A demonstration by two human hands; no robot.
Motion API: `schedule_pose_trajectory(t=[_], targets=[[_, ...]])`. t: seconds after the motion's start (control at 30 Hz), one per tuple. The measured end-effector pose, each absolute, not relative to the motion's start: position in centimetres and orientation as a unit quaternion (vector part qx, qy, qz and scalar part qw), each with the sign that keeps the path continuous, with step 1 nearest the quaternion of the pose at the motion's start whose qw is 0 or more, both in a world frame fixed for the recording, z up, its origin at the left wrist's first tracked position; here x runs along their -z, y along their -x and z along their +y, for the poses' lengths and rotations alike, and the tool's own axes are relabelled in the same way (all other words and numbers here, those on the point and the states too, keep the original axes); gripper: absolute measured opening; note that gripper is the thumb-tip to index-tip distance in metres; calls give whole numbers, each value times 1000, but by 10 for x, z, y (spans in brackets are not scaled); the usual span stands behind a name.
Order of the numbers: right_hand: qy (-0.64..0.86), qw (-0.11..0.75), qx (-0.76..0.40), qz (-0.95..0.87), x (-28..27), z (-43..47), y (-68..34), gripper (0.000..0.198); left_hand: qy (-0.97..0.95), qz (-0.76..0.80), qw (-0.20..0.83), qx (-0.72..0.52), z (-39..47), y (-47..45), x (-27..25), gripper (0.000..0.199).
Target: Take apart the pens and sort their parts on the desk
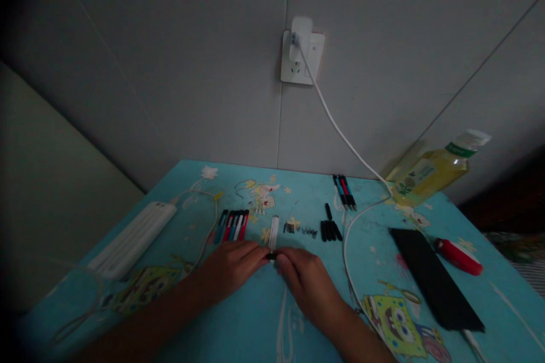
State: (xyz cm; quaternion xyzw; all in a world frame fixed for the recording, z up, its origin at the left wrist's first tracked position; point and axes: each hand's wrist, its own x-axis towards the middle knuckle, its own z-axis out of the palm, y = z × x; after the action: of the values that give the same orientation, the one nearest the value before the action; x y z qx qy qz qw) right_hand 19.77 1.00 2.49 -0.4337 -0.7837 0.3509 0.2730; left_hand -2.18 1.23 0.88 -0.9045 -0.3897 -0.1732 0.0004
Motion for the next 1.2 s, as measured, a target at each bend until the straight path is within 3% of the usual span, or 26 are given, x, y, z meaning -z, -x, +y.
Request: schedule_pose_trajectory(t=[0.3,1.2], targets=[[443,350,-316,-763,-20,11,-198,14,897,-414,-2,157,11,23,-11,22],[571,431,-243,-655,-29,33,-235,34,844,-518,-11,136,13,23,-24,16]])
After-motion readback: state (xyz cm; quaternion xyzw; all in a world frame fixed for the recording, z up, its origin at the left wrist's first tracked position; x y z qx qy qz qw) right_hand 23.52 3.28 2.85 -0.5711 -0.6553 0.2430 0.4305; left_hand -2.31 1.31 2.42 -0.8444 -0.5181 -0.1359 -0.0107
